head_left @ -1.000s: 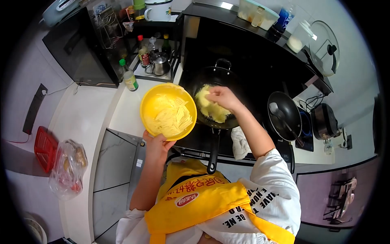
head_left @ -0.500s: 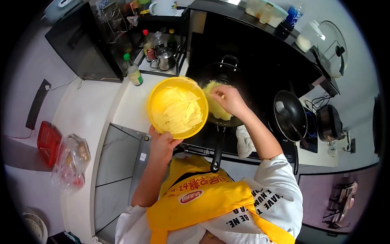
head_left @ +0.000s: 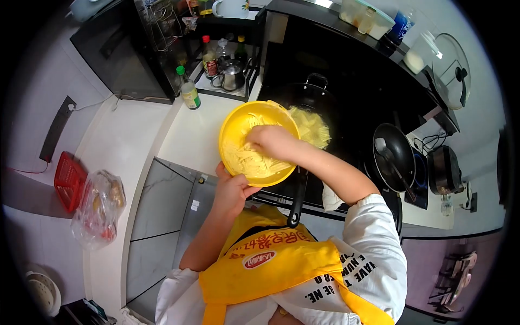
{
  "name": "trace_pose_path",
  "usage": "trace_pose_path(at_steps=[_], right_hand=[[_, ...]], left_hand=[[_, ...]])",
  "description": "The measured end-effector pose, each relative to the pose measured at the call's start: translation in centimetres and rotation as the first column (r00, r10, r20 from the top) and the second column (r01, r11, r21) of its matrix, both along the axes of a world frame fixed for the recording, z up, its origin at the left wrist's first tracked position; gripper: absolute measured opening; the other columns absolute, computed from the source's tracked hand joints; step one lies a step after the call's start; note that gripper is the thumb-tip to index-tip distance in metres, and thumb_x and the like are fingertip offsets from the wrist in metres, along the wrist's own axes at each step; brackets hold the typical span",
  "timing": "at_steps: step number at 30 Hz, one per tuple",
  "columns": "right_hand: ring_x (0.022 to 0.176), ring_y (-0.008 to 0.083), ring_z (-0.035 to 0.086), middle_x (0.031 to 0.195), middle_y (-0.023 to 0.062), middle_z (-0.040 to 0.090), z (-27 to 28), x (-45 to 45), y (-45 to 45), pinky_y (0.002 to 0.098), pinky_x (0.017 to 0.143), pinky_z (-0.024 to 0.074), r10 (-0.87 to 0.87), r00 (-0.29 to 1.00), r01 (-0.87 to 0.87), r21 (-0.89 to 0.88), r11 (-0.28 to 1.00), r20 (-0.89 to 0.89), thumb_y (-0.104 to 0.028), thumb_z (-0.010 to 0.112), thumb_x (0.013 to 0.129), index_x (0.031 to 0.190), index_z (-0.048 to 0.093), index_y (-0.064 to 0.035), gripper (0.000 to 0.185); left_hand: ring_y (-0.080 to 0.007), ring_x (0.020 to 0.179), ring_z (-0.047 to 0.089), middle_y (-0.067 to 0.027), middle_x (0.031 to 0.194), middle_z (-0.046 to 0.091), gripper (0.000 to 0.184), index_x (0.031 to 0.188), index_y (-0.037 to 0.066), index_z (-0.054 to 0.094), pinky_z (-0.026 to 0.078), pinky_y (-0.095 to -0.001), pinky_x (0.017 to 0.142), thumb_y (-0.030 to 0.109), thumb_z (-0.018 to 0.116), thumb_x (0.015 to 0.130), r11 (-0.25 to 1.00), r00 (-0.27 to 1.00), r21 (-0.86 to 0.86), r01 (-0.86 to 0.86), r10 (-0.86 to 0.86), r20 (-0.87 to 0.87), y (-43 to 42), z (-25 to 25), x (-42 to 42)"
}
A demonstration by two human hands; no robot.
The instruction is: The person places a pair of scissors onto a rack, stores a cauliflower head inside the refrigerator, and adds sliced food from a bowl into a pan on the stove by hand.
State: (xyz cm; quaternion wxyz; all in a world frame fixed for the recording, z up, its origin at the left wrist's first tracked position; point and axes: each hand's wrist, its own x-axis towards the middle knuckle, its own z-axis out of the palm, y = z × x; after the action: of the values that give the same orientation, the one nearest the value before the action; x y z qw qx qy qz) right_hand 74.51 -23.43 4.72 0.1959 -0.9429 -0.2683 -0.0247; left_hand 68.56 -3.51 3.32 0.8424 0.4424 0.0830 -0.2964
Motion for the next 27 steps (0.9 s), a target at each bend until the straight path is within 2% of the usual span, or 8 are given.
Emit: trace_pose_path(at_steps=[1,9,12,16,19,23,24,27], right_hand=[[0.087,0.0341,0.064,0.092,0.0142,0.067,0.2,0.4,-0.3,0.039,0.08,0.0508,-0.039,0.999,0.039,0.088,0.995,0.005,-0.012,0.07,0.077,0.105,0.069,-0.0059,0.028],[0.086,0.0308,0.066,0.094,0.0156,0.068,4.6,0.2,-1.7,0.0372,0.078,0.051,-0.137,0.979,0.153,0.104,0.983,-0.154,-0.013,0.071,0.079,0.104,0.069,-0.0068,0.026],[0.088,0.032,0.066,0.091,0.0144,0.069,5.4,-0.2,-2.2,0.0391,0.078,0.0508,-0.086,0.956,0.085,-0.017,0.996,-0.281,-0.02,0.072,0.079,0.103,0.071,-0.0103,0.026],[0.089,0.0297,0.065,0.092,0.0109,0.069,4.3,-1.9,-0.8,0.0397,0.076,0.0502,-0.141,0.877,-0.099,-0.46,0.883,-0.46,-0.027,0.072,0.078,0.104,0.07,-0.0134,0.029],[0.089,0.0304,0.065,0.093,0.0119,0.069,3.5,-1.7,-0.5,0.0398,0.077,0.0502,-0.155,0.883,-0.103,-0.503,0.858,-0.444,-0.028,0.074,0.077,0.106,0.07,-0.0129,0.032],[0.091,0.0306,0.065,0.097,0.015,0.068,3.1,-0.2,-3.0,0.0378,0.079,0.0503,-0.074,0.905,0.003,-0.168,0.986,-0.419,-0.026,0.072,0.081,0.11,0.067,-0.0076,0.035],[0.092,0.0302,0.065,0.099,0.0157,0.068,3.2,0.1,-3.6,0.0371,0.079,0.0503,-0.059,0.919,0.056,-0.021,0.998,-0.389,-0.025,0.071,0.082,0.112,0.066,-0.0063,0.035],[0.087,0.0229,0.064,0.093,0.0126,0.069,4.4,1.3,-6.3,0.0342,0.078,0.0498,-0.089,0.921,0.15,0.132,0.98,-0.38,-0.025,0.07,0.085,0.108,0.065,-0.0033,0.032]], left_hand=[[-0.0317,0.111,0.06,-0.0168,0.136,0.04,0.079,0.141,0.016,0.01,0.059,-0.0443,0.081,-0.008,0.048,0.077,1.0,1.0,0.021,0.006,-0.006,0.0,0.0,-0.1,-0.1],[-0.0317,0.117,0.056,-0.0176,0.138,0.037,0.08,0.143,0.014,0.007,0.057,-0.046,0.084,-0.005,0.048,0.078,0.999,1.0,0.047,0.002,-0.002,0.006,0.5,0.2,0.0],[-0.0332,0.116,0.057,-0.0179,0.137,0.038,0.08,0.143,0.013,0.008,0.058,-0.0469,0.084,-0.007,0.046,0.076,0.997,0.999,0.069,-0.035,0.035,-0.006,0.4,0.5,0.1],[-0.0362,0.115,0.057,-0.0189,0.137,0.039,0.08,0.143,0.014,0.011,0.057,-0.0509,0.086,-0.01,0.043,0.074,0.992,0.993,0.067,-0.109,0.112,-0.035,-0.1,0.8,0.4],[-0.0375,0.114,0.058,-0.0199,0.137,0.039,0.079,0.143,0.015,0.012,0.054,-0.0538,0.088,-0.01,0.043,0.075,0.992,0.995,0.086,-0.096,0.098,-0.02,-0.6,1.4,0.4],[-0.0382,0.117,0.056,-0.0194,0.137,0.039,0.078,0.143,0.015,0.012,0.053,-0.0553,0.089,-0.008,0.044,0.076,0.991,0.995,0.093,-0.096,0.099,-0.021,-1.1,1.4,1.0],[-0.0382,0.117,0.056,-0.0194,0.137,0.039,0.078,0.143,0.015,0.012,0.053,-0.0553,0.089,-0.008,0.044,0.076,0.992,0.996,0.089,-0.086,0.088,-0.02,-1.1,1.3,1.1],[-0.0386,0.117,0.055,-0.0192,0.136,0.041,0.077,0.143,0.015,0.012,0.052,-0.0555,0.089,-0.006,0.048,0.078,0.989,0.992,0.065,-0.13,0.13,0.006,-1.4,1.1,1.4]])
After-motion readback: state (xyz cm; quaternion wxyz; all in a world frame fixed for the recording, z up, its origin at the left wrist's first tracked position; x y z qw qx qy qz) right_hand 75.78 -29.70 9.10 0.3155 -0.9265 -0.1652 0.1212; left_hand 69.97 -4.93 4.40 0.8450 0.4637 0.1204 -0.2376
